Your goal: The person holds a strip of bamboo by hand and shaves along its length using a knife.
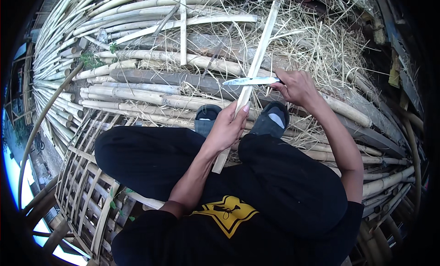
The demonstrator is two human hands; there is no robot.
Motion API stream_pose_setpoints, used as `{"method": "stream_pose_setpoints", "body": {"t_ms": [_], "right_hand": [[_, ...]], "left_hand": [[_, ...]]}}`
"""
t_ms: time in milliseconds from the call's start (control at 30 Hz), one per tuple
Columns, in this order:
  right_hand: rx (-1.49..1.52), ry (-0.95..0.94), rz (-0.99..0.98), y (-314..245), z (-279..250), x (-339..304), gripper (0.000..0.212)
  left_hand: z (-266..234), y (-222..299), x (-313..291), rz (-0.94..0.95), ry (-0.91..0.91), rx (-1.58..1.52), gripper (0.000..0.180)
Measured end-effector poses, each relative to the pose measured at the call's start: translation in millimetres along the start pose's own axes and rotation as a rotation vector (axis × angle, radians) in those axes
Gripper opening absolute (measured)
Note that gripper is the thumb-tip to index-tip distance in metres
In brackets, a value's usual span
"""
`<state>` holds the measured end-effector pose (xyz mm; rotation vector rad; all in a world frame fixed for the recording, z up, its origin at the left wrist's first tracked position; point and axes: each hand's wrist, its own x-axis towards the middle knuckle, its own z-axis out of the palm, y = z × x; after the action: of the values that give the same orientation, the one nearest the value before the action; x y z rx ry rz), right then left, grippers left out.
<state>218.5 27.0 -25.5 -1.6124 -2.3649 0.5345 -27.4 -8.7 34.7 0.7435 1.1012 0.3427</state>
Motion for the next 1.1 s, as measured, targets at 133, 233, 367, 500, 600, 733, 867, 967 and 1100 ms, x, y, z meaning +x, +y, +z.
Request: {"method": "stream_pose_setpoints", "body": {"t_ms": [133,233,367,500,600,733,867,967,1100], "right_hand": [[-0.048,0.069,-0.032,12,6,1,0.047],[-0.065,0.111,0.020,22,11,9,0.047],[0.144,0.058,0.718,84,-3,16,0.047],[-0.347,0.869,0.731,174,-125,-73,0.057],[-0.056,0.702,0.601,81,-160,-36,0.041],[0.868,0.502,0.604,24,-109,-5,0.039],[1.103,0.241,0.665,-22,-25,6,0.037],[1.492,0.080,0.801,-53,12,12,0.032],[1.653,0.146,0.760,-66,35,18,0.028]], "left_hand": [[-1,-1,1,0.005,0.007,-0.017,0.025],[-3,0,-4,-0.006,0.016,-0.025,0.026],[-3,-2,-23,-0.086,0.001,-0.067,0.025],[-22,-17,-32,-0.113,-0.063,-0.004,0.024],[-9,1,-19,-0.017,-0.024,-0.044,0.025],[-10,-6,-24,-0.036,-0.029,-0.066,0.024],[-16,-13,-15,-0.049,-0.080,-0.047,0.025],[-15,-16,-14,-0.055,-0.102,-0.037,0.026],[-14,-20,-8,-0.099,-0.151,0.038,0.025]]}}
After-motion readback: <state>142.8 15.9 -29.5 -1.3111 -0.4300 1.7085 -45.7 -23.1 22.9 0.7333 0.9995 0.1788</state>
